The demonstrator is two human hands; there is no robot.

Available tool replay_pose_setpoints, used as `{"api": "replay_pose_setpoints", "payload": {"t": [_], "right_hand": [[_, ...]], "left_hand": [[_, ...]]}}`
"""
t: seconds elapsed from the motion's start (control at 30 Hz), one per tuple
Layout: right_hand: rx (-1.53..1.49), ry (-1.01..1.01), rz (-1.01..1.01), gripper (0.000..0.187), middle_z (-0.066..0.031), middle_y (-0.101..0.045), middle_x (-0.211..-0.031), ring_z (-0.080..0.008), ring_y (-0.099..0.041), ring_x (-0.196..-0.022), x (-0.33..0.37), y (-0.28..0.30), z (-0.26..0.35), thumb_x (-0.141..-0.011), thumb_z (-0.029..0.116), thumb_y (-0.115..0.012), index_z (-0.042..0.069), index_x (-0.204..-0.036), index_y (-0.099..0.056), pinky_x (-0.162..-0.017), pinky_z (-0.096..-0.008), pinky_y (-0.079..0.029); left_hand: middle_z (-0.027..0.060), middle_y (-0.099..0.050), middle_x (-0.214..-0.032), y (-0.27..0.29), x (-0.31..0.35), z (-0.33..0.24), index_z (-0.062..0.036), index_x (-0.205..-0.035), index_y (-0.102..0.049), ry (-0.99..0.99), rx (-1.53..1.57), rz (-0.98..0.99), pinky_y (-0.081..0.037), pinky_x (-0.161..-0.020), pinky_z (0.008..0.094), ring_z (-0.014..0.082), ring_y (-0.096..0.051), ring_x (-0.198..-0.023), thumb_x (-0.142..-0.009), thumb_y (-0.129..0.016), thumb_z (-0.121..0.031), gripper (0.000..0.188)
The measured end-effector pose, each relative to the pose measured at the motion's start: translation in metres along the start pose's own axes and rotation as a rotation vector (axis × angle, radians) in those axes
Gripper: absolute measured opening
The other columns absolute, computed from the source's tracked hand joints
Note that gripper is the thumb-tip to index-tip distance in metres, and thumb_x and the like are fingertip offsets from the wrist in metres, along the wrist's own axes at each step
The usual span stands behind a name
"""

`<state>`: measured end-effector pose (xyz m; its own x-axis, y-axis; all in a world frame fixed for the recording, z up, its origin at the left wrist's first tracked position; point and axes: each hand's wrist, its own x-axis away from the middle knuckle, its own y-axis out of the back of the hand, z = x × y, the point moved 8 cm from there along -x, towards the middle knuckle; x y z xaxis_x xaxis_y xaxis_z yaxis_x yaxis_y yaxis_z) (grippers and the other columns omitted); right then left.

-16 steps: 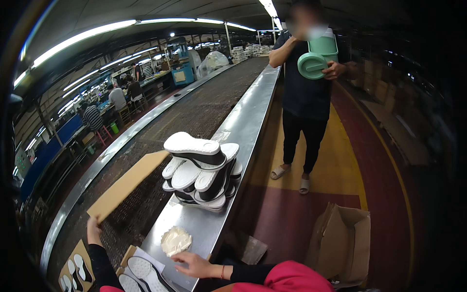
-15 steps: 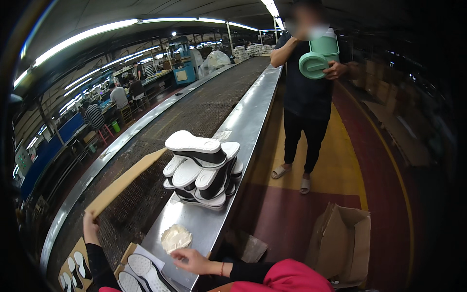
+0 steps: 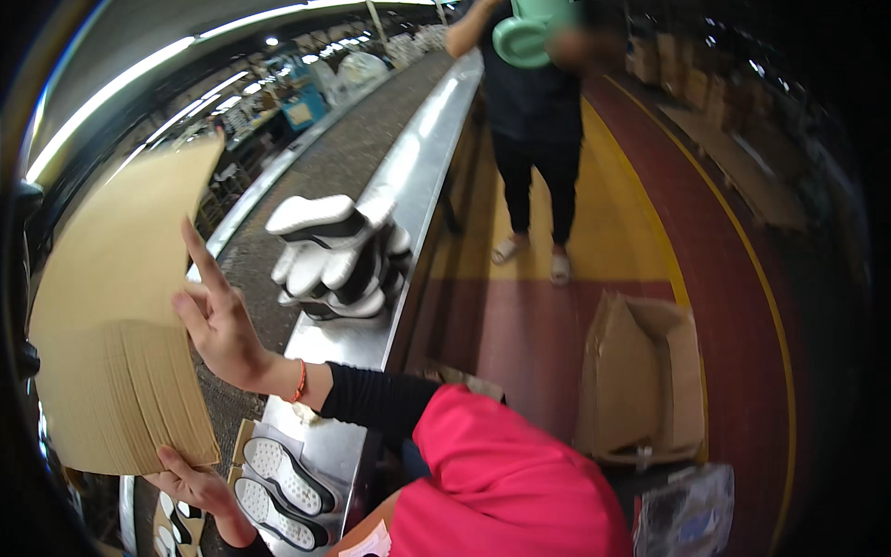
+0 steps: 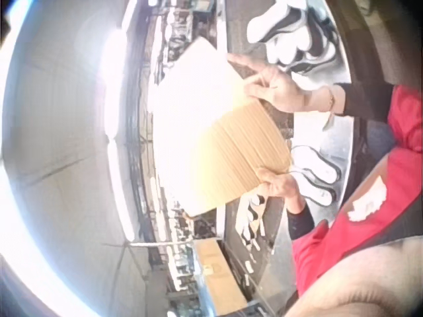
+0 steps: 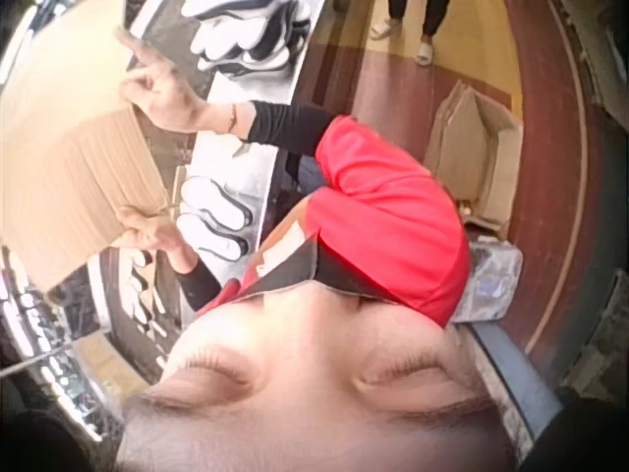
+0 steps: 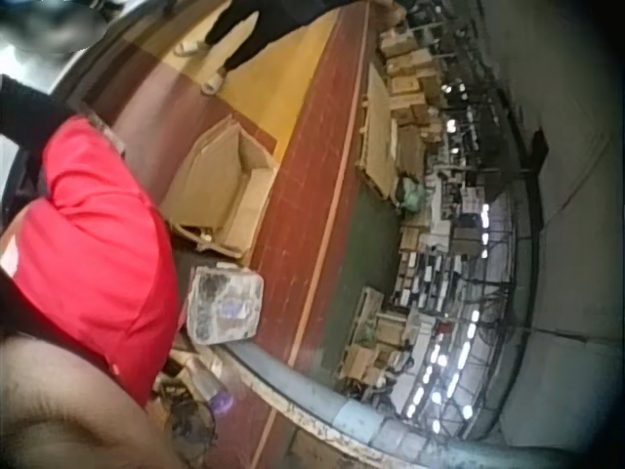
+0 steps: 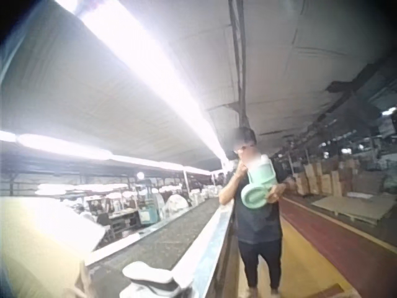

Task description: The person applies a white paste to the insoles of black-and-white slipper soles on a metal workbench. They spread the paste by hand, then place the treated soles onto a cardboard sheet and stack them with other finished soles.

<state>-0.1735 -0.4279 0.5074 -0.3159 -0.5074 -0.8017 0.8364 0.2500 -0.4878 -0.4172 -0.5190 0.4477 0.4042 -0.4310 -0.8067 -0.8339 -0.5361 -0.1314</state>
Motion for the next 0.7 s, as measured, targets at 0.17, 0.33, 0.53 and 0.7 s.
{"api": "replay_pose_setpoints", "payload": {"t": [0.17,0.33,0.53,0.7], "right_hand": [[0.227,0.224,-0.022,0.080,-0.0231,-0.033,-0.152,-0.0244,-0.037,-0.138,-0.028,0.040,0.099,-0.087,0.001,-0.063,-0.003,-0.153,-0.018,-0.111,-0.0340,-0.033],[0.665,0.404,-0.295,0.061,-0.0097,-0.046,-0.146,-0.0174,-0.045,-0.130,0.004,0.130,0.243,-0.086,-0.003,-0.063,0.000,-0.144,-0.043,-0.101,-0.0313,-0.046],[0.912,0.450,-1.060,0.057,-0.0119,-0.049,-0.142,-0.0249,-0.053,-0.122,0.147,0.307,0.392,-0.089,0.006,-0.063,0.005,-0.144,-0.047,-0.101,-0.0374,-0.046],[0.911,-0.139,-1.497,0.054,-0.0119,-0.051,-0.135,-0.0253,-0.055,-0.115,0.389,0.488,0.372,-0.086,0.020,-0.063,0.004,-0.135,-0.048,-0.096,-0.0402,-0.047]], "left_hand": [[0.0212,-0.041,-0.147,-0.071,0.033,-0.033,0.0047,-0.148,-0.023,-0.124,0.249,0.241,-0.046,-0.098,0.0357,0.0239,-0.053,-0.120,-0.105,-0.045,-0.014,0.053],[0.0233,-0.050,-0.138,-0.143,0.067,-0.067,-0.0016,-0.154,-0.014,-0.131,0.360,1.091,-0.053,-0.084,0.0340,0.0246,-0.067,-0.095,-0.091,-0.061,-0.016,0.080],[0.0251,-0.057,-0.131,-0.135,0.050,-0.017,-0.0032,-0.154,-0.021,0.172,0.078,1.199,-0.056,-0.079,0.0323,0.0211,-0.070,-0.086,-0.078,-0.070,-0.004,0.090],[0.0193,-0.061,-0.128,-0.065,0.010,0.040,-0.0073,-0.151,-0.033,0.338,-0.166,1.047,-0.056,-0.082,0.0309,0.0179,-0.070,-0.087,-0.085,-0.072,-0.017,0.078]]}}
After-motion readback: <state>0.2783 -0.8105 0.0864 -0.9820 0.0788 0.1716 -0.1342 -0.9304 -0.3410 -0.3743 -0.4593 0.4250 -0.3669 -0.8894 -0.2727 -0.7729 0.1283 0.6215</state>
